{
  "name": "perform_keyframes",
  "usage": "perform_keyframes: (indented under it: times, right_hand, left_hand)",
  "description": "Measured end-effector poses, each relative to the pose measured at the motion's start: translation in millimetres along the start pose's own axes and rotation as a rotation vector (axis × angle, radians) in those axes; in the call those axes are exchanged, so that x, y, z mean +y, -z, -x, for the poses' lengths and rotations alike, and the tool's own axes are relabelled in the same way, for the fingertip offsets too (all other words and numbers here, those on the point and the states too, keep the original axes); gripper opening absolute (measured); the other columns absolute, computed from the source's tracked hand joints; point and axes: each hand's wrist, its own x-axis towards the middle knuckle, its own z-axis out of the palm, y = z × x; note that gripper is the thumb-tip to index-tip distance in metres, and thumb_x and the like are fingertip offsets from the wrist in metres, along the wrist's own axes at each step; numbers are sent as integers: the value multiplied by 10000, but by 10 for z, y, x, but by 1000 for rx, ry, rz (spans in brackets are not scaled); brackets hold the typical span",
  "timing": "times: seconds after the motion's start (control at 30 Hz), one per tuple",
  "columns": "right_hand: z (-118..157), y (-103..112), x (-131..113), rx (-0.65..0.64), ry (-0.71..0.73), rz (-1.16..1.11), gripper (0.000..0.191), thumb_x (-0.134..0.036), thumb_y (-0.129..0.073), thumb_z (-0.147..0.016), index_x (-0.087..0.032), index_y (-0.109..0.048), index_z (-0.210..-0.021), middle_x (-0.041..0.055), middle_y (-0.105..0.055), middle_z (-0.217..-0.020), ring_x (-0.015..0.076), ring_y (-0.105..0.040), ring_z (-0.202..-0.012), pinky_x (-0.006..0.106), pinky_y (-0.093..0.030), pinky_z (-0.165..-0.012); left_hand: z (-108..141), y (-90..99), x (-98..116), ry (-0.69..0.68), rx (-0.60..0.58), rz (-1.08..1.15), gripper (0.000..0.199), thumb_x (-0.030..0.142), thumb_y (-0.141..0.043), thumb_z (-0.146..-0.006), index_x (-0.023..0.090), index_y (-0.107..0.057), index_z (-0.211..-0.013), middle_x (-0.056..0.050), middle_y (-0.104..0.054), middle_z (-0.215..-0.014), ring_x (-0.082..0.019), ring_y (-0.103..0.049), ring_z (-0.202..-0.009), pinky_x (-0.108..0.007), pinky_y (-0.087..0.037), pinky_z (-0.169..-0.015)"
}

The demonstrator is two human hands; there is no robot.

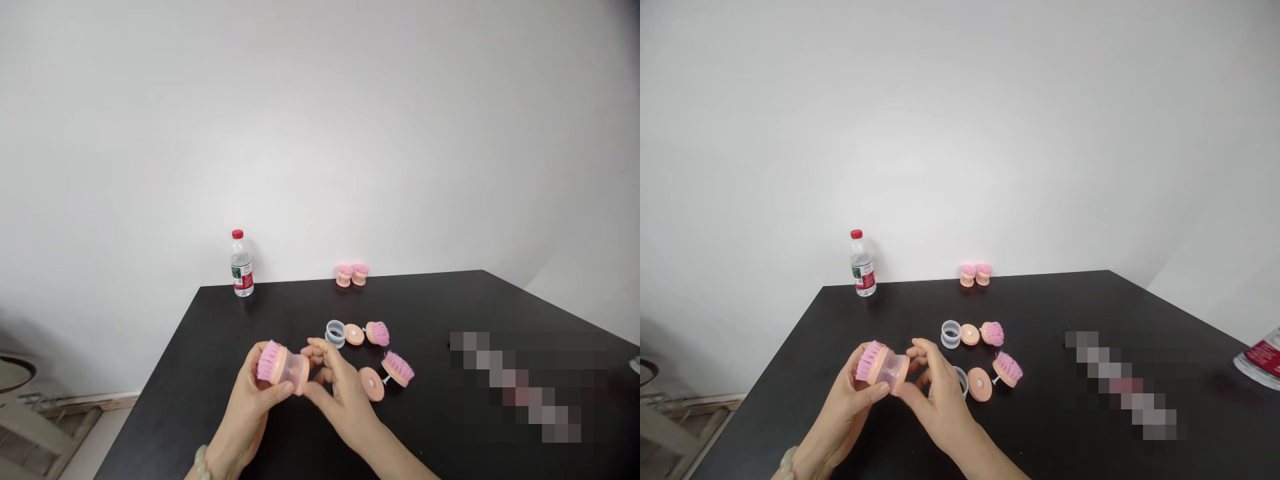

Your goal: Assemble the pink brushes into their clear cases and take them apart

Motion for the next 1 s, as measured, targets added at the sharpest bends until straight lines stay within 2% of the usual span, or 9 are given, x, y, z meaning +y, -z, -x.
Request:
perform_keyframes:
  times: [0.07, 0.17, 0.27, 0.47, 0.53, 0.67, 0.77, 0.9, 1.0]
  right_hand:
    - [12, -4, -36, 5, 37, 87, 511, -321, -757, -783, -261, -537, -1240, 83, -623, -1212, 216, -669, -915, 361, -592, -770]
    - [10, -11, -78, -16, 44, 162, 421, -239, -764, -769, -263, -602, -1157, 51, -662, -1115, 225, -668, -919, 394, -573, -846]
    - [-12, -22, -85, -48, -26, 51, 349, -223, -747, -776, -253, -621, -1100, 18, -696, -1001, 208, -688, -871, 359, -583, -809]
    - [-48, -35, -76, -133, -80, -173, 329, -213, -753, -765, -217, -628, -1069, 3, -703, -936, 191, -699, -848, 309, -581, -763]
    - [-54, -22, -93, -123, -72, -80, 352, -197, -751, -767, -222, -621, -1093, 15, -697, -989, 202, -691, -894, 336, -575, -809]
    - [-58, 8, -137, -76, 83, 206, 603, -133, -808, -696, -242, -561, -1236, 77, -594, -1297, 268, -555, -1205, 414, -482, -1024]
    - [-46, -3, -158, -126, 128, 253, 565, -136, -786, -730, -249, -553, -1233, 50, -641, -1176, 246, -584, -1102, 378, -514, -949]
    - [-101, -13, -176, -121, 83, 241, 592, -98, -744, -695, -248, -536, -1229, 49, -633, -1156, 241, -603, -1043, 374, -507, -915]
    - [-353, 77, -170, -102, 39, 243, 472, -172, -728, -733, -238, -559, -1169, 44, -647, -1116, 235, -619, -1021, 353, -501, -880]
  left_hand:
    - [-8, -2, 2, -8, 10, -8, 456, 260, -913, -575, 203, -630, -927, 5, -636, -814, -154, -577, -766, -248, -454, -709]
    - [-16, 5, 12, -5, 8, -35, 452, 273, -917, -563, 203, -632, -907, 6, -631, -796, -155, -571, -747, -251, -456, -696]
    - [-15, 28, 20, -1, -10, -79, 456, 289, -918, -551, 208, -645, -909, -5, -647, -814, -174, -585, -770, -263, -465, -707]
    - [-42, 65, -6, -48, 5, -170, 503, 339, -913, -537, 212, -665, -955, -11, -669, -824, -197, -605, -772, -267, -477, -685]
    - [-65, 73, -19, -82, 40, -237, 524, 370, -908, -535, 217, -670, -976, -19, -689, -852, -225, -625, -811, -285, -488, -716]
    - [-116, 102, -31, -199, 63, -580, 461, 350, -918, -516, 230, -696, -901, -23, -722, -844, -263, -645, -795, -315, -485, -732]
    - [-127, 127, -43, -303, 63, -739, 412, 300, -924, -516, 246, -703, -859, -26, -730, -834, -281, -653, -784, -329, -488, -720]
    - [-126, 175, -116, -405, 65, -770, 611, 317, -924, -523, 251, -675, -1077, -72, -742, -998, -325, -676, -912, -393, -524, -802]
    - [-132, 231, -187, -484, 83, -795, 726, 416, -844, -649, 248, -540, -1287, -108, -690, -1178, -338, -653, -1070, -457, -540, -866]
